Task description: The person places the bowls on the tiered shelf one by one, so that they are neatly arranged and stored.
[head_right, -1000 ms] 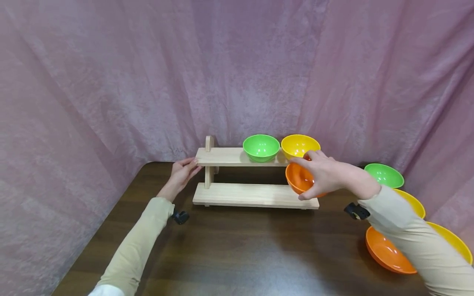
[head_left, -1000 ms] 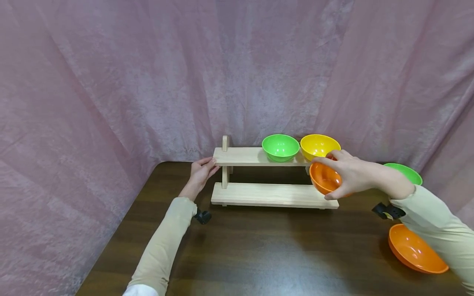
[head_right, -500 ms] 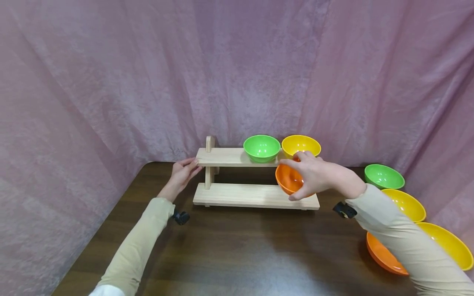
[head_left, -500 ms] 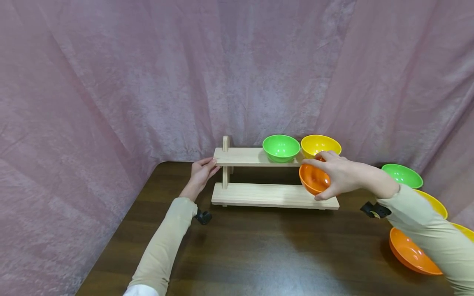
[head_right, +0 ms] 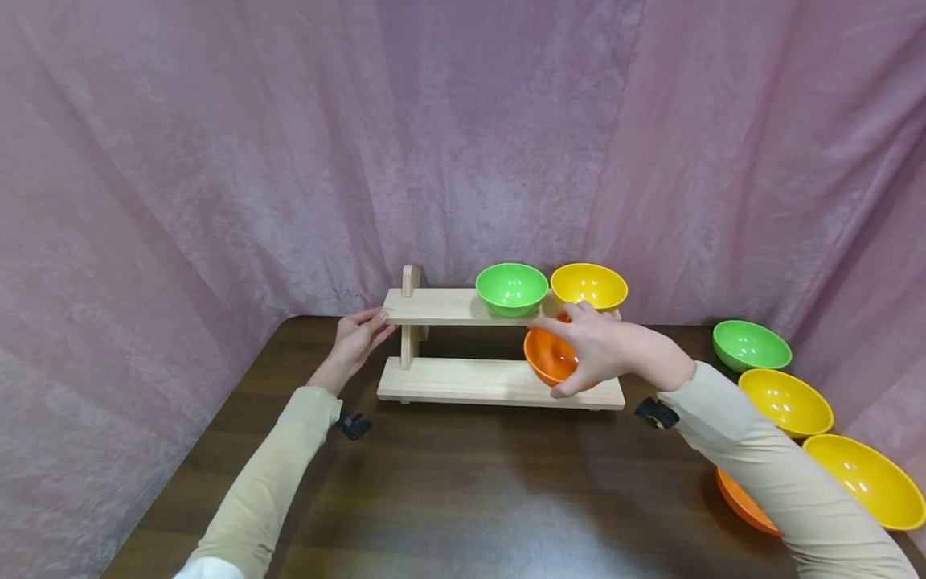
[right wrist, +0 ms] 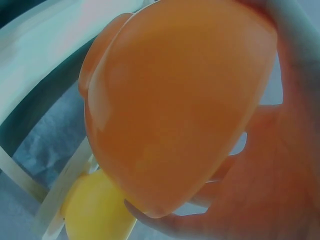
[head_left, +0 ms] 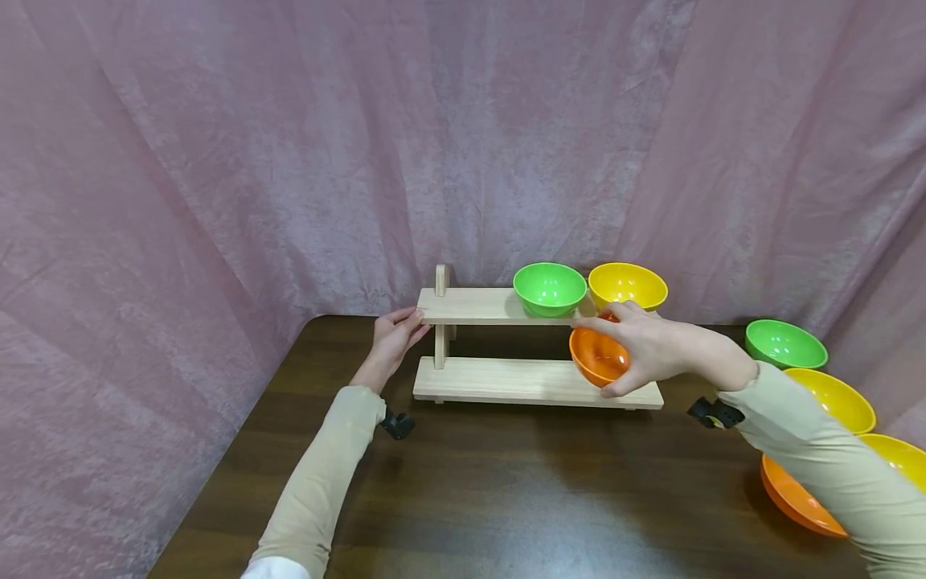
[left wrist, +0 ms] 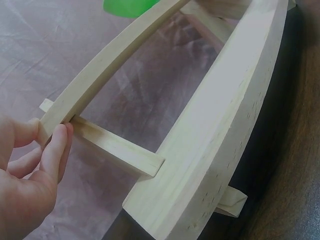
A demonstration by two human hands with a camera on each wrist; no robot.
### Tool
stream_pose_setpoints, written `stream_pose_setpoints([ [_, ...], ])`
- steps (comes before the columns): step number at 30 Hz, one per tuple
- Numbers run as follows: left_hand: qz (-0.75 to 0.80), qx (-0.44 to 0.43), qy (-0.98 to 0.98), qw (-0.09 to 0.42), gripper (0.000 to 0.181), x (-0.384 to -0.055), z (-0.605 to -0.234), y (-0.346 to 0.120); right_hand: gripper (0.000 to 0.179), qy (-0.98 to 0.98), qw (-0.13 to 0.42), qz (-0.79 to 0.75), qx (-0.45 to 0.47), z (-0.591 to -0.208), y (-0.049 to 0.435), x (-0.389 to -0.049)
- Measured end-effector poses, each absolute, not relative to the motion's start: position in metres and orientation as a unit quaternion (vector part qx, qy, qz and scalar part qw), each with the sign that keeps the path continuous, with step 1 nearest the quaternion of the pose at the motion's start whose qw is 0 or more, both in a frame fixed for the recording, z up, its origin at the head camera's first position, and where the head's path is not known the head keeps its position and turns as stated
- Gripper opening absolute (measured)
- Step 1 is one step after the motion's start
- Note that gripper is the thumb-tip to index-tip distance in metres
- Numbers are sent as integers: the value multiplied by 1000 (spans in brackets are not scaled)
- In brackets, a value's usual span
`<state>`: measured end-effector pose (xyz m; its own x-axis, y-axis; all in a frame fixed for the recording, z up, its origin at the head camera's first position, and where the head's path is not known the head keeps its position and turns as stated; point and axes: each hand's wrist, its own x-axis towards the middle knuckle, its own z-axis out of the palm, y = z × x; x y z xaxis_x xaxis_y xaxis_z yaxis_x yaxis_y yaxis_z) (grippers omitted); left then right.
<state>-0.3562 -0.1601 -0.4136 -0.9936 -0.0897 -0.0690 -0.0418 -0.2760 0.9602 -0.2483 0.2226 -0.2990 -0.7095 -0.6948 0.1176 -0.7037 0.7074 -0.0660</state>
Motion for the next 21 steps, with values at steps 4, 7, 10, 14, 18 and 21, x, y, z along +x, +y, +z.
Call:
stream_pose_setpoints([
  [4,-806,27,-590,32,43,-357,-419,-162,89,-925,32,52,374,-301,221,-249],
  [7,-809,21,-587,36,42,-358,-421,-162,86,-925,29,52,376,-304,219,-250],
  [10,-808,28,-588,30,42,-359,-421,-162,85,-922,33,51,382,-305,217,-251],
  [14,-799,52,-599,14,44,-360,-416,-161,85,-920,41,47,387,-306,213,-253],
  [18,-803,59,-593,3,45,-358,-412,-161,84,-916,42,51,396,-308,210,-254],
  [21,-802,61,-594,1,45,-356,-411,-161,83,-910,40,57,408,-310,207,-255],
])
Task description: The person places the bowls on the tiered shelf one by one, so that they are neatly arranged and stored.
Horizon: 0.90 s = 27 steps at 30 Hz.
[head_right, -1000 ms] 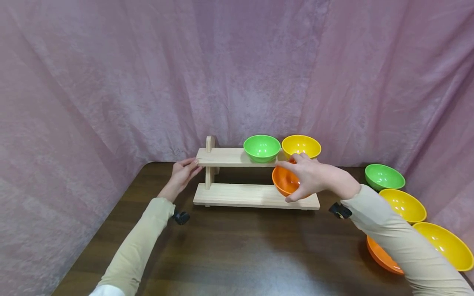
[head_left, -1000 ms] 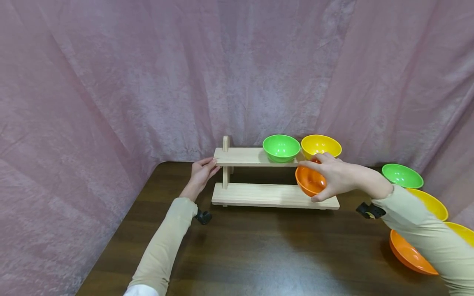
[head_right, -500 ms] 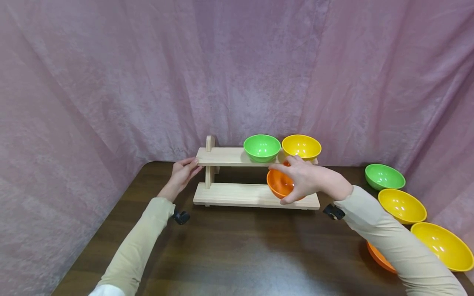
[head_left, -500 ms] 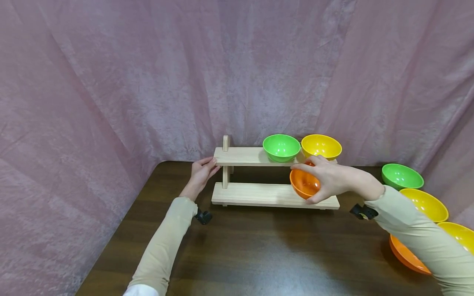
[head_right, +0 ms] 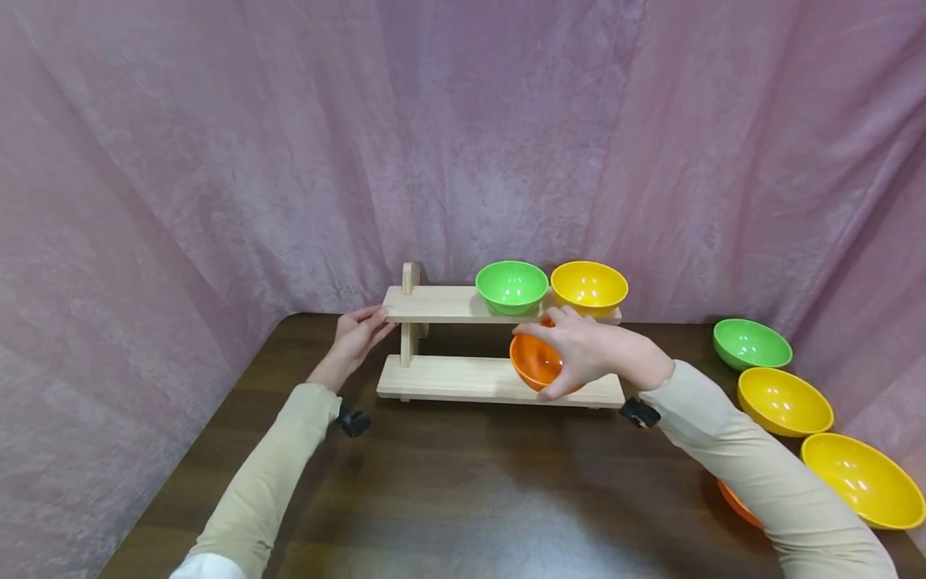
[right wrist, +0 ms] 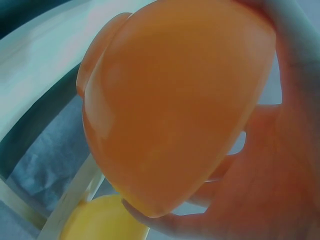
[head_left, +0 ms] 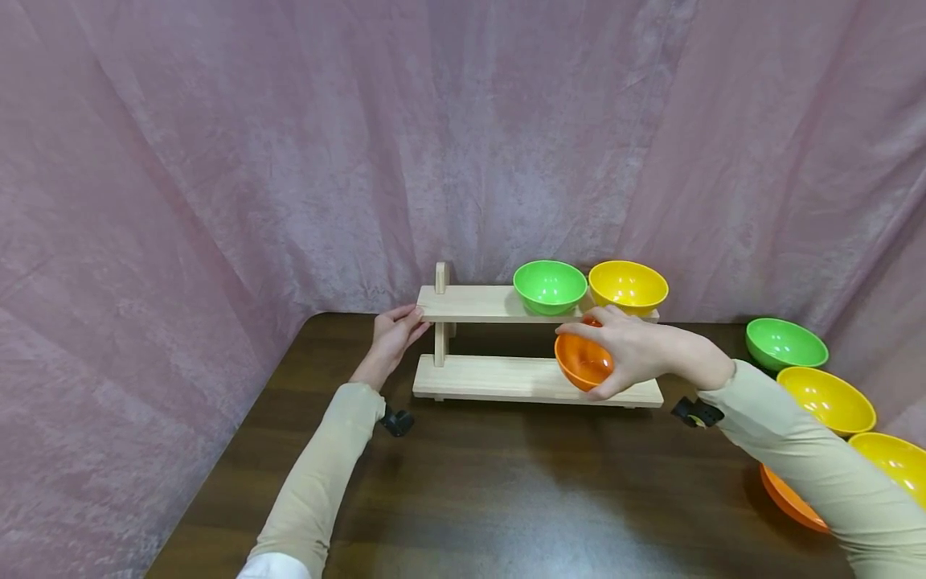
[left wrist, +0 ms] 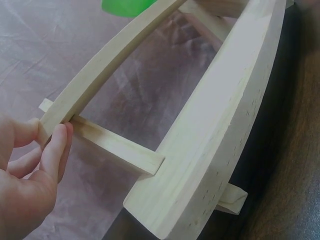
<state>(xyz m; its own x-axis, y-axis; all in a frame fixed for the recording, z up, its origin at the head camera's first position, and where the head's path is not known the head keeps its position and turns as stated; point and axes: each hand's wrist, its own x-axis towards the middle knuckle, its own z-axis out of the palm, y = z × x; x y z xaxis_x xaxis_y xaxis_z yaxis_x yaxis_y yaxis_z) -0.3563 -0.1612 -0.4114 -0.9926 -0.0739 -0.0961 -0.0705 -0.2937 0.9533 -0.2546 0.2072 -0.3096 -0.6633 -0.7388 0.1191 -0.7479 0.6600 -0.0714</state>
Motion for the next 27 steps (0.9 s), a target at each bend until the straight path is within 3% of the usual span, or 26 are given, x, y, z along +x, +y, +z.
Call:
stream_pose_setpoints([
  [27,-797,52,-602,5,44,-357,-415,-159,86,-892,50,52,446,-309,173,-263],
])
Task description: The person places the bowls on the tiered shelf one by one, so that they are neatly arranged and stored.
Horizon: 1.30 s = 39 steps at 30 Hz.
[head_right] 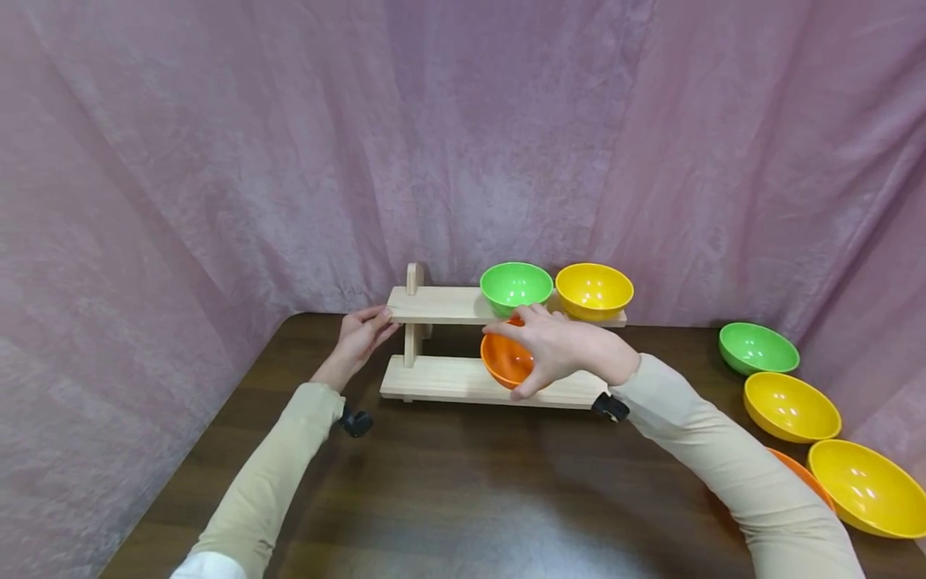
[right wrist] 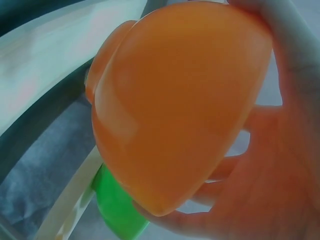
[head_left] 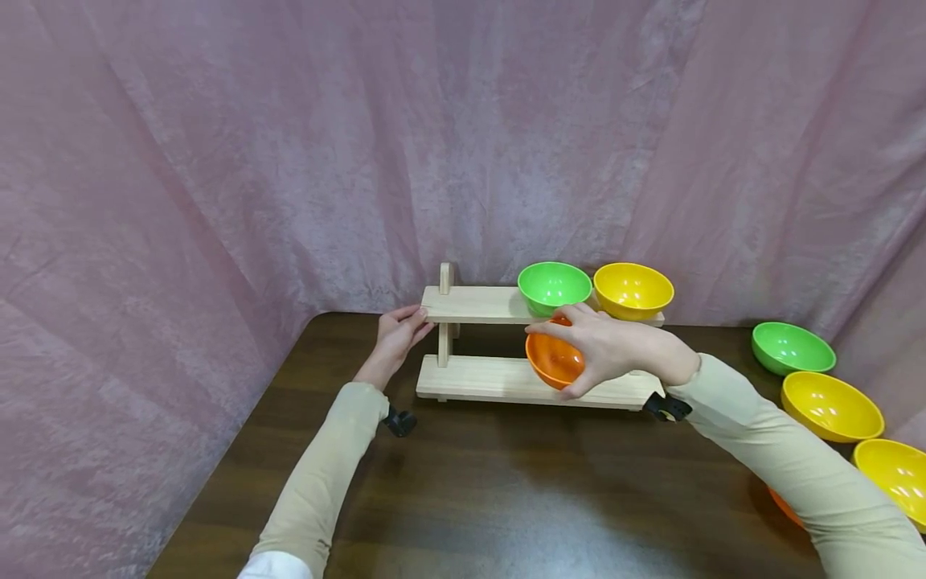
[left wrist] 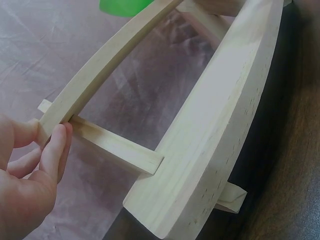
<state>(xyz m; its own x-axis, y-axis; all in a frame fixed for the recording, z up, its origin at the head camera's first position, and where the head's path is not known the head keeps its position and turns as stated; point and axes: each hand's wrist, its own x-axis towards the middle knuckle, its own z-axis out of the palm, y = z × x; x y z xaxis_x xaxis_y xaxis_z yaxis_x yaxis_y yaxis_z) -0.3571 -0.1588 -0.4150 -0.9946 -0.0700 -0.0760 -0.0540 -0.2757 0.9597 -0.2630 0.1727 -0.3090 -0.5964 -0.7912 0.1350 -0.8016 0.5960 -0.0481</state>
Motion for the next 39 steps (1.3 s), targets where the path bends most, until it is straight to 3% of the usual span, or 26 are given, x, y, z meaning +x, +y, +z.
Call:
stream_pose_setpoints([
  [10,-794,49,-606,5,45,-356,-416,-159,92,-892,31,50,448,-303,161,-266],
  [39,-793,63,-606,8,42,-356,-410,-157,88,-853,58,66,514,-302,124,-287],
])
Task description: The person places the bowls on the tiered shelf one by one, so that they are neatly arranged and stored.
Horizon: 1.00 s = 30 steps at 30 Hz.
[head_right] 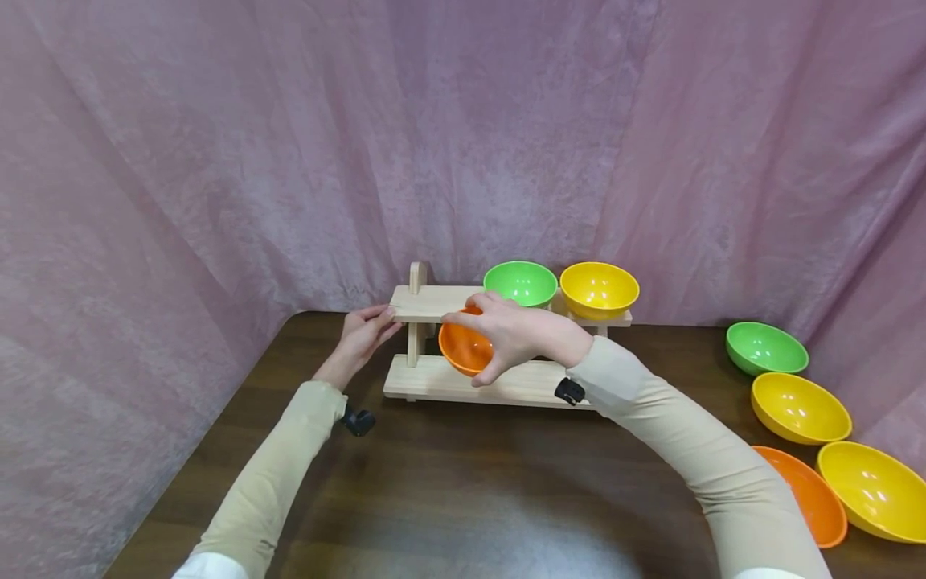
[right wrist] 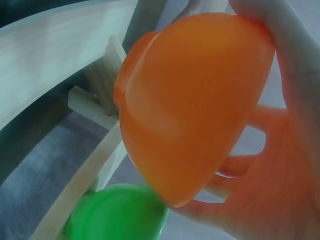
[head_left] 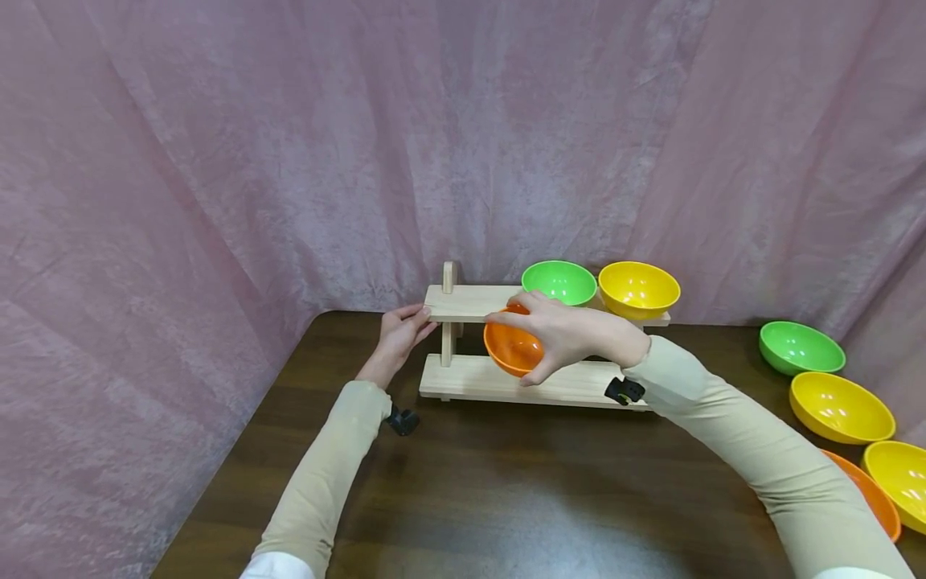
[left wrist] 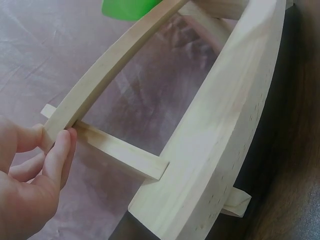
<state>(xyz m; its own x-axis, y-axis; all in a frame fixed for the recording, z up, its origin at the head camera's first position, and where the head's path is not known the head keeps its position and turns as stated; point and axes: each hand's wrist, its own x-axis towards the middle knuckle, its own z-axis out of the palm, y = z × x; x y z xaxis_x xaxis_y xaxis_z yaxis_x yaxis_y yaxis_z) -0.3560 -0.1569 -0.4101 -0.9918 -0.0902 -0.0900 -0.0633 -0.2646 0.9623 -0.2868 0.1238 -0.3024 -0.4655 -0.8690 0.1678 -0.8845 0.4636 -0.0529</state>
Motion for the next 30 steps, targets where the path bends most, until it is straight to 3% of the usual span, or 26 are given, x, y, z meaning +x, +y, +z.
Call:
stream_pose_setpoints([
  [30,-797,63,-601,11,42,-354,-411,-154,82,-855,67,88,506,-300,99,-305],
])
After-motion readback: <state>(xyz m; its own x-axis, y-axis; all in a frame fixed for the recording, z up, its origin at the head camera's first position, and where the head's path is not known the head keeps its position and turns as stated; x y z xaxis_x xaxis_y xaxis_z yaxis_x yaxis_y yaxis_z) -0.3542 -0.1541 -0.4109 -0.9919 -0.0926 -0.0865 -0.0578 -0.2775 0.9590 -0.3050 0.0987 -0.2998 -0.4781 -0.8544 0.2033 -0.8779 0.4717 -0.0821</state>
